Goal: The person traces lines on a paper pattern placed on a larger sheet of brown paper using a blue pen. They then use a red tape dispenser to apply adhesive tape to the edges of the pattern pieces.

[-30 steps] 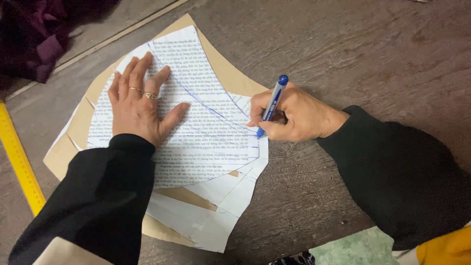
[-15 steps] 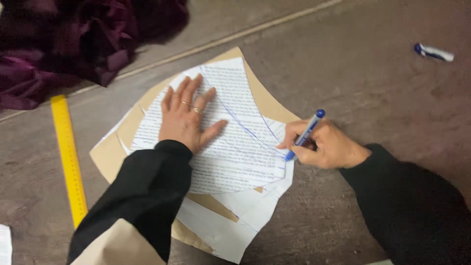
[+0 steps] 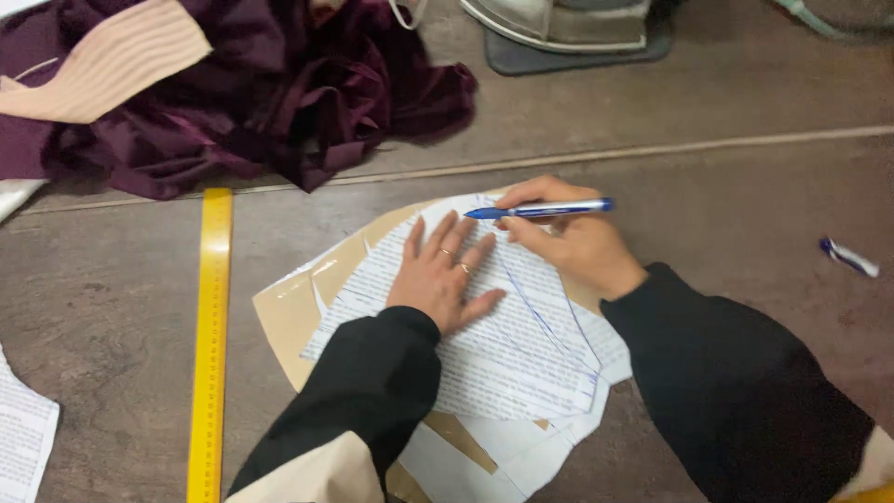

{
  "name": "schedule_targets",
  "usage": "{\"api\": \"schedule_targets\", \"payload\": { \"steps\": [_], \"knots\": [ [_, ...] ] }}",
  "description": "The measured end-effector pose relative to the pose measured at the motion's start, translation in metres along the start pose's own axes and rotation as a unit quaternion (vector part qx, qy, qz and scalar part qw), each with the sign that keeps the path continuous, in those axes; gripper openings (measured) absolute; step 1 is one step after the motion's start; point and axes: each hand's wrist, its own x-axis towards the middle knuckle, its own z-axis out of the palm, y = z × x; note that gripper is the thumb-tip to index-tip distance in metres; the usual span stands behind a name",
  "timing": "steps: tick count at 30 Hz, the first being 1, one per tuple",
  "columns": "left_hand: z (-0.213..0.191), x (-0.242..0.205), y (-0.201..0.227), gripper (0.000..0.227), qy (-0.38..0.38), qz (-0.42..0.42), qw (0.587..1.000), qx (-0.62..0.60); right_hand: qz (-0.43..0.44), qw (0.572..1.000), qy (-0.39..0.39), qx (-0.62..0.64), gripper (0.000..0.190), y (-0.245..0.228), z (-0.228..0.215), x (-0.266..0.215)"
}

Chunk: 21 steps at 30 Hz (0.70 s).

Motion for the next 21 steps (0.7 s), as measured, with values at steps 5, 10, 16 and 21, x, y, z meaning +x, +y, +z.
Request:
{"api": "schedule_targets", "payload": {
  "steps": [5,10,16,21],
  "knots": [
    [0.006,-0.002,-0.004,0.072,0.002,-0.001,1.000,-0.025,0.019,0.996,-0.066,-0.055,0.020,0.034,0.027,0.035],
    [-0.002,0.001,-0.003,0.069,0.001,0.001,0.999,-0.038,0.050,0.992,-0.092,-0.066,0.018,0.047,0.035,0.051],
    [0.009,-0.004,-0.002,0.063,-0.009,-0.001,0.999,-0.047,0.065,0.991,-0.100,-0.064,0.018,0.057,0.037,0.053],
    [0.009,-0.007,-0.001,0.051,0.083,0.013,0.996,-0.011,0.052,0.992,-0.090,-0.069,0.017,0.052,0.039,0.051]
  ]
}}
